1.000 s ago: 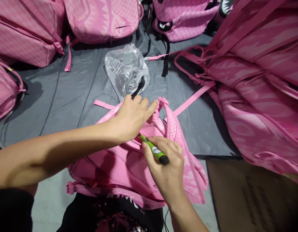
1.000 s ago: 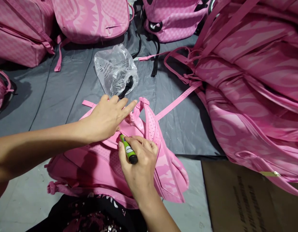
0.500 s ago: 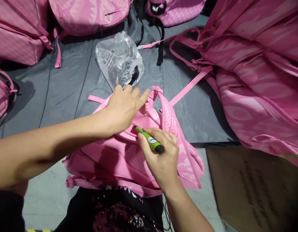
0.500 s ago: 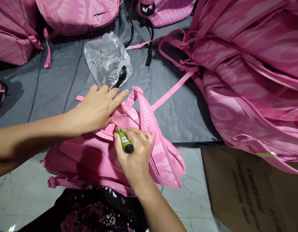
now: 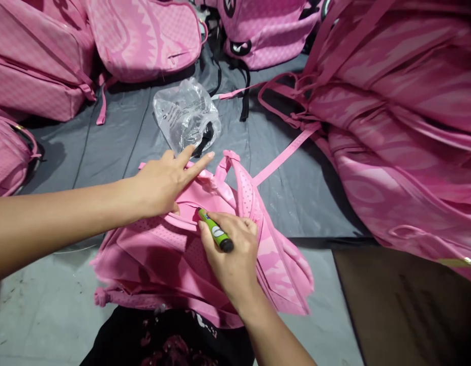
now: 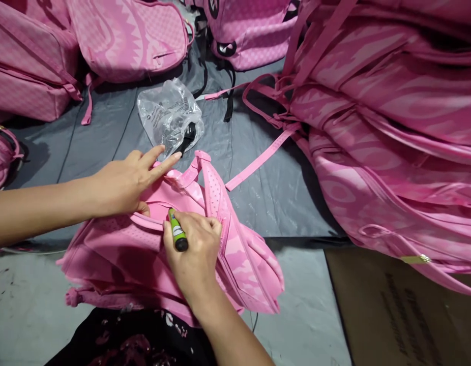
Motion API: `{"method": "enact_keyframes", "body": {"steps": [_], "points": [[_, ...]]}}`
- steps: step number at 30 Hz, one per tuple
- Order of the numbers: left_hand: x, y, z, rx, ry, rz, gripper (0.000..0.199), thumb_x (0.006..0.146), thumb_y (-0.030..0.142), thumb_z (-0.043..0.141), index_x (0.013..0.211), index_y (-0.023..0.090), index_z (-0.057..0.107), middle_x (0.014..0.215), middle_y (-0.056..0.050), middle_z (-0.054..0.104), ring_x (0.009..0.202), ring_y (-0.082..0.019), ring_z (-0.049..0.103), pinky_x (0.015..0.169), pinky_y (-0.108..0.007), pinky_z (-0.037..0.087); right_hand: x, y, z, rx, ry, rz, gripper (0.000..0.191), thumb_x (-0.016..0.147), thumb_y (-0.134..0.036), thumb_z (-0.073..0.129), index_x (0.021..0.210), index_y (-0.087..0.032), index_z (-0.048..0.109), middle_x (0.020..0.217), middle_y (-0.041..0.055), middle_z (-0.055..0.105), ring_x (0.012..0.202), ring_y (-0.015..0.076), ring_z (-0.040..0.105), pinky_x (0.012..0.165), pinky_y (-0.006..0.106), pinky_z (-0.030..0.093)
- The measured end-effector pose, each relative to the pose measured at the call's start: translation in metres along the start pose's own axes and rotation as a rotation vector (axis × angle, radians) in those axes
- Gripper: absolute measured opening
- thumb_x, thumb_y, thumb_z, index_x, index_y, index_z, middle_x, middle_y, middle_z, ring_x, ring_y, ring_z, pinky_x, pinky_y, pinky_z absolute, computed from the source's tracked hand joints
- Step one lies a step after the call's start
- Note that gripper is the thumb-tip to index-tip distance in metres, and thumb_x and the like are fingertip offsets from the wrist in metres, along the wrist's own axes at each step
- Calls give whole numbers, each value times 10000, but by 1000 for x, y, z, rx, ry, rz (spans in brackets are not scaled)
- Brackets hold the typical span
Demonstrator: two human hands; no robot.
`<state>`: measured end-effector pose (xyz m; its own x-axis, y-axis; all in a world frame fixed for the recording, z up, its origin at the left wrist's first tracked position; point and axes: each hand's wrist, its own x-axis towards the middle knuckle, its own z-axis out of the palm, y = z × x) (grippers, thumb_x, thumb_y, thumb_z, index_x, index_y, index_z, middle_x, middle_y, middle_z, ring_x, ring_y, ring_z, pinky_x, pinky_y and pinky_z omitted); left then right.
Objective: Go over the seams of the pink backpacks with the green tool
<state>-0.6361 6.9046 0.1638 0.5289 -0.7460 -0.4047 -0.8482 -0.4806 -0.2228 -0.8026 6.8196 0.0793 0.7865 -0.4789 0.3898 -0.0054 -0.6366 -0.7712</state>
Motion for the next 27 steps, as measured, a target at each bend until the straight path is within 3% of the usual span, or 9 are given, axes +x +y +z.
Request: {"method": "enact_keyframes", "body": {"steps": [6,10,15,22,27], "points": [[6,6,9,113,56,9,1175,716,275,755,1565,224,-56,1463,-215,339,1131,-348,466,788,-408,543,2,4,4,-8,12,-17,87,841,-201,684,924,-193,708,870,6,758,823,189,698,826,373,345],[5,-1,8,123,60,95,950,793,219,583,1564,182,29,1395,-203,404,1103,-323,475,801,-399,531,0,6,4,8,42,-42,95,839,-200,684,931,-187,706,864,5,753,819,185,696,828,365,346],[2,-7,2,75,42,132,811,855,228,485,1560,229,82,1461,-187,358,1133,-317,473,792,-388,526,1,6,4,19,57,-55,88,857,-197,655,934,-203,698,861,1,757,800,181,692,816,363,343],[0,-11,8,20,84,121,826,863,237,524,1564,269,87,1560,-187,254,1200,-345,464,821,-405,523,11,5,20,196,-49,-32,114,855,-217,685,966,-210,711,920,5,764,861,188,701,810,356,361],[-2,-3,9,21,19,25,1170,723,320,758,1559,326,-61,1649,-170,-62,1279,-406,390,821,-450,535,8,4,28,185,16,-67,117,875,-189,678,988,-195,705,958,20,769,902,185,711,832,353,374]]}}
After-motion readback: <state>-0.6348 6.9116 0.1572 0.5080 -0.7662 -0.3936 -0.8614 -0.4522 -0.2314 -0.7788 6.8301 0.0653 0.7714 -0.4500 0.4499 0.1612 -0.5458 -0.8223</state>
